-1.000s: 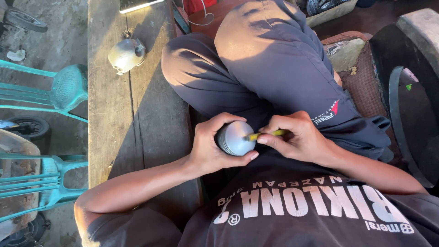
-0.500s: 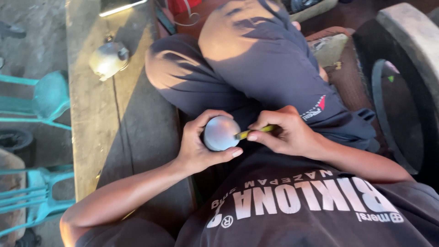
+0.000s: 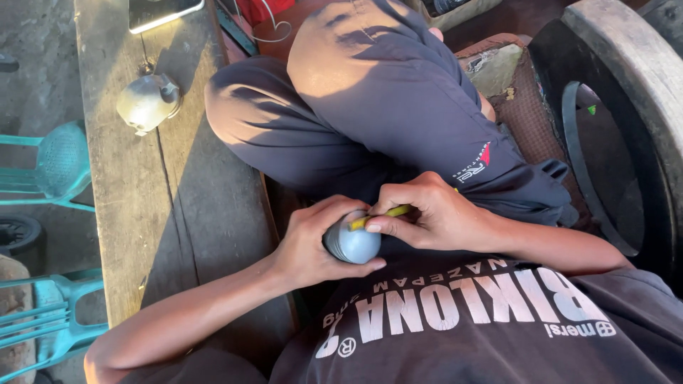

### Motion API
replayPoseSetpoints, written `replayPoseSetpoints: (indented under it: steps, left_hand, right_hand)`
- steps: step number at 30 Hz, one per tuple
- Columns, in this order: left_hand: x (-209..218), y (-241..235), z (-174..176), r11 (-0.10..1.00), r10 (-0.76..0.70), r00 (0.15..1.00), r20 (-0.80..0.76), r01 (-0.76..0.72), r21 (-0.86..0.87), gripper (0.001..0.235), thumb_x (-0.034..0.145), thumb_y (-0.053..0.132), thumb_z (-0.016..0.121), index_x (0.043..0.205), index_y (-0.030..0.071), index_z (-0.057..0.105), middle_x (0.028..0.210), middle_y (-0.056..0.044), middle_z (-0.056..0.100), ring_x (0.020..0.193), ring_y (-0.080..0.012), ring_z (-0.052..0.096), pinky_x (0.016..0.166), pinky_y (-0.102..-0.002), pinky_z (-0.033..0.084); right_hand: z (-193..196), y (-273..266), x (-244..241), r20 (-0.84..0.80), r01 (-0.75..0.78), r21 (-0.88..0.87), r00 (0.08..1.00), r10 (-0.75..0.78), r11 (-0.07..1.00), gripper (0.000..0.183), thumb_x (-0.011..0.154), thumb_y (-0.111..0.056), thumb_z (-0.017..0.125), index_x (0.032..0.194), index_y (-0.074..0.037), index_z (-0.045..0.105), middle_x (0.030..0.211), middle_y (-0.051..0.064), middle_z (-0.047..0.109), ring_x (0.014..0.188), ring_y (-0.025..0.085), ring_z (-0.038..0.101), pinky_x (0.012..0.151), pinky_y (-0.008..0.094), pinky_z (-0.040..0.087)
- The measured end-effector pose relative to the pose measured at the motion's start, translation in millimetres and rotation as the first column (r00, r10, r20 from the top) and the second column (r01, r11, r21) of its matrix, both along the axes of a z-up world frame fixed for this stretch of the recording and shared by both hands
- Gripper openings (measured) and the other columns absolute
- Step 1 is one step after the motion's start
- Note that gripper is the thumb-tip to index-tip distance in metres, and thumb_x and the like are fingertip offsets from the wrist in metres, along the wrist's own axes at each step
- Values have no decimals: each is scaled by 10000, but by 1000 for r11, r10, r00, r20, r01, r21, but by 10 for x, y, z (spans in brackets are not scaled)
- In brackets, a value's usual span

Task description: Polishing the skirt surface of a motorcycle piston using a small piece of abrasive material.

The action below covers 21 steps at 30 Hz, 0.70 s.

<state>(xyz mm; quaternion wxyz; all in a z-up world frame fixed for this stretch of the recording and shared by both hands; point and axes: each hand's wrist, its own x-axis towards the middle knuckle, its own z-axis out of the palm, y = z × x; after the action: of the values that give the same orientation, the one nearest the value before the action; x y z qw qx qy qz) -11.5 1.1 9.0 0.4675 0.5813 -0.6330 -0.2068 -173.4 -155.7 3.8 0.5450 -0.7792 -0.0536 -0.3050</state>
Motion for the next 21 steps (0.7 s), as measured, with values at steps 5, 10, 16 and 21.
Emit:
replayPoseSetpoints:
  steps: [5, 10, 16, 21]
  left_hand:
    - [19, -37, 29, 997, 49, 999, -1, -49, -52, 556, 657, 237, 945, 1097, 20, 683, 951, -132, 717, 873, -315, 741, 798, -414, 582]
    - [48, -17, -128, 993, -37, 996, 80, 28, 112, 585, 652, 301, 922, 1100, 29, 663, 950, -152, 698, 876, -370, 728, 744, -438, 589]
    - [29, 1, -86, 981, -78, 991, 104, 58, 185, 631, 644, 313, 909, 1141, 26, 646, 986, -162, 689, 899, -382, 726, 744, -452, 593]
    - [91, -27, -186, 994, -18, 1000, 9, 17, 103, 609, 677, 350, 920, 1154, 83, 653, 988, -92, 688, 905, -299, 735, 737, -374, 582]
  right_hand:
    - [-3, -73, -51, -46, 46, -65, 998, -49, 997, 163, 902, -76, 742, 767, -50, 655, 455, 16, 420, 351, 152, 437, 379, 254, 375]
    - [10, -34, -83, -187, 86, -310, 971, -150, 947, 180, 900, -174, 752, 773, -124, 635, 460, -2, 472, 367, 232, 526, 393, 310, 430]
    - [-46, 6, -144, -196, 50, -356, 972, -127, 933, 200, 891, -257, 751, 758, -189, 619, 510, 0, 484, 461, 310, 585, 415, 374, 465]
    - [-92, -18, -113, -155, 105, -272, 976, -151, 956, 193, 867, -190, 768, 739, -142, 631, 473, 40, 501, 436, 331, 581, 406, 383, 437]
